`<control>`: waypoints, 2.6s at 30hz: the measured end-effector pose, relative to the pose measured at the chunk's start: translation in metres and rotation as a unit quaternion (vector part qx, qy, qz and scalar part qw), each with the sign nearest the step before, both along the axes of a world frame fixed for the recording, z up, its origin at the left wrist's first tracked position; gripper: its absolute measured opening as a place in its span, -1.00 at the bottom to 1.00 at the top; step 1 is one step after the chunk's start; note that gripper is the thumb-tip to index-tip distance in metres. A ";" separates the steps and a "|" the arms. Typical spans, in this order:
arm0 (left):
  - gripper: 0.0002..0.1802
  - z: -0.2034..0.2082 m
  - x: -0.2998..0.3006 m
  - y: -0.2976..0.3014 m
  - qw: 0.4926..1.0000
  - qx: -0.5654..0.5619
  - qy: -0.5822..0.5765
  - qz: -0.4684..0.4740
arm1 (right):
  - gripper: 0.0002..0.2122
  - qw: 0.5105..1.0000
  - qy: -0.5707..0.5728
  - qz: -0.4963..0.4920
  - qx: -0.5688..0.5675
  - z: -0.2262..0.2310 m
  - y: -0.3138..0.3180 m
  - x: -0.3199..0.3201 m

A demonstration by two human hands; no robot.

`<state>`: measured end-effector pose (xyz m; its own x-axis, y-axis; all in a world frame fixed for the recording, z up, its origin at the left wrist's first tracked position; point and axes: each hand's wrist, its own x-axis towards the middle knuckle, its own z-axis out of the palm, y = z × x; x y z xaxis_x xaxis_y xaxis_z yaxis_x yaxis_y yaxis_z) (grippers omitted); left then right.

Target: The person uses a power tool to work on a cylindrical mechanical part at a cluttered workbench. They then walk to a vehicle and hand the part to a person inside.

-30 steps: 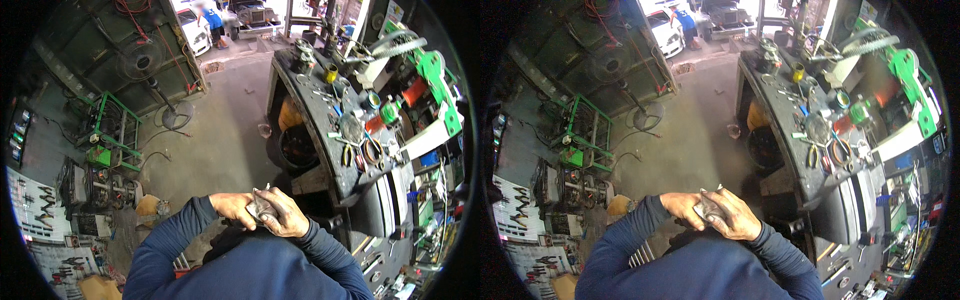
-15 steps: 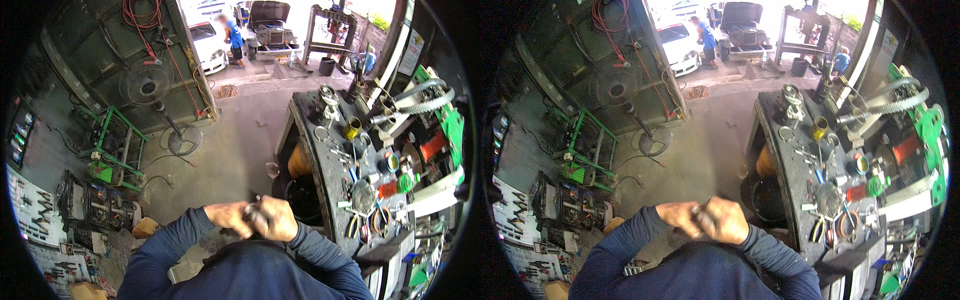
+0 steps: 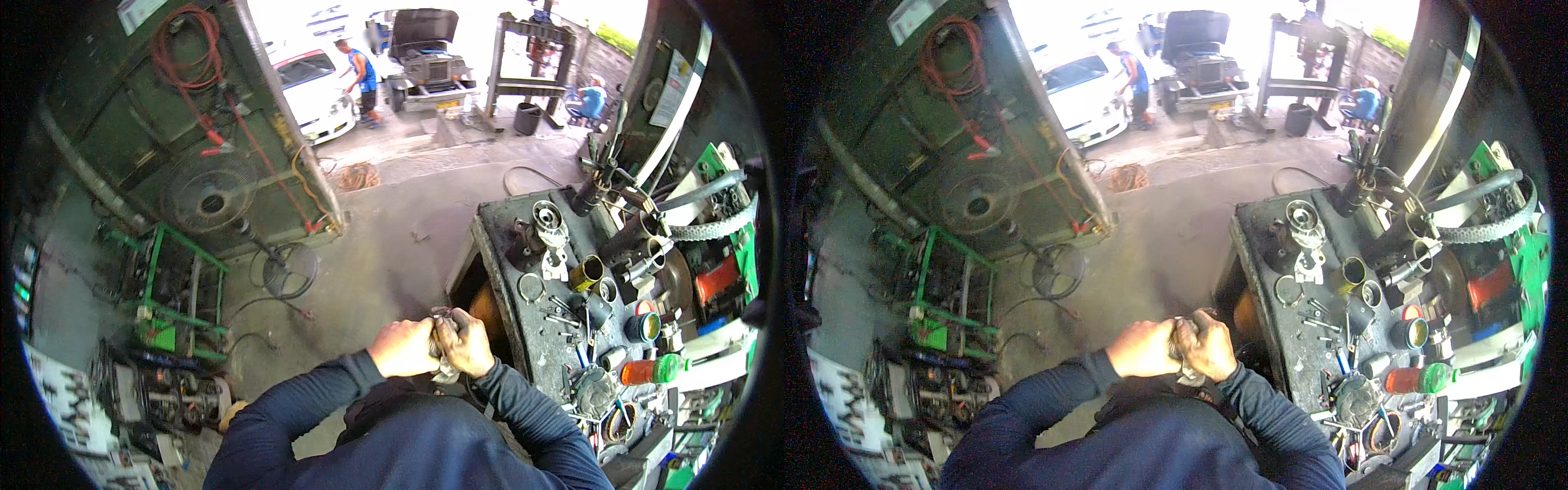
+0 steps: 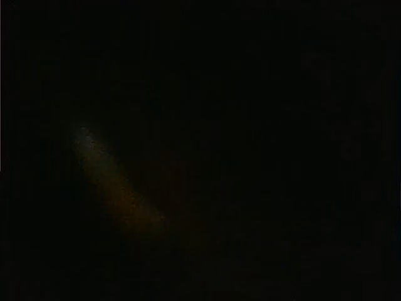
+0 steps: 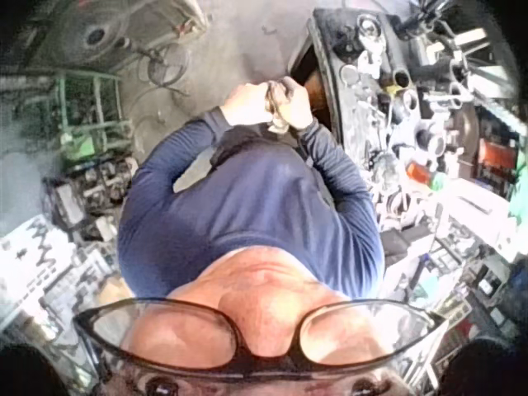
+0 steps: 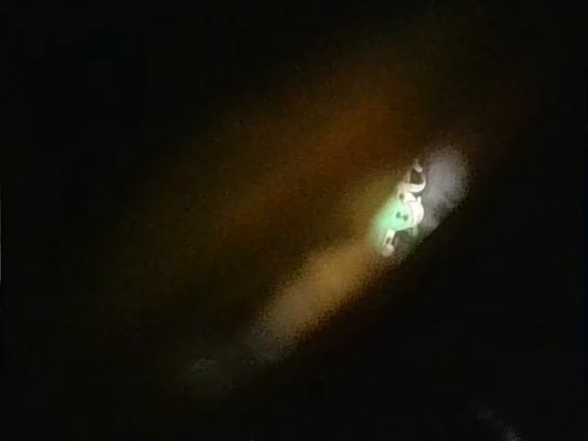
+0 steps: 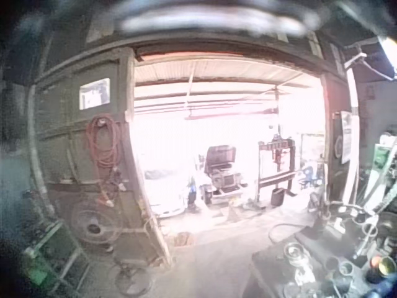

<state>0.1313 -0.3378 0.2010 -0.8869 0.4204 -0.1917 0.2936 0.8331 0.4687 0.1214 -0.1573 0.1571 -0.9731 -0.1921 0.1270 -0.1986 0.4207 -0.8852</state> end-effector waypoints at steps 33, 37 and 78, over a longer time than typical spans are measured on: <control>-0.53 0.037 -0.222 0.004 0.885 0.014 -0.133 -0.446 | -0.78 0.935 -0.113 -0.331 -0.056 0.049 -0.036 -0.071; -0.42 0.029 -0.251 0.026 0.646 0.141 -0.625 -0.415 | -0.84 0.944 0.280 -0.104 0.138 0.104 -0.003 -0.063; -0.42 0.010 -0.227 0.142 0.606 0.206 -0.758 -0.127 | -0.57 0.987 0.054 -0.122 -0.084 0.042 0.148 -0.052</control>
<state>-0.0958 -0.1963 0.2109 0.2792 0.7958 -0.5374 -0.6404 0.5713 0.5133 0.0693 -0.0088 0.1989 -0.9668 0.0798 0.2426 -0.2061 0.3170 -0.9258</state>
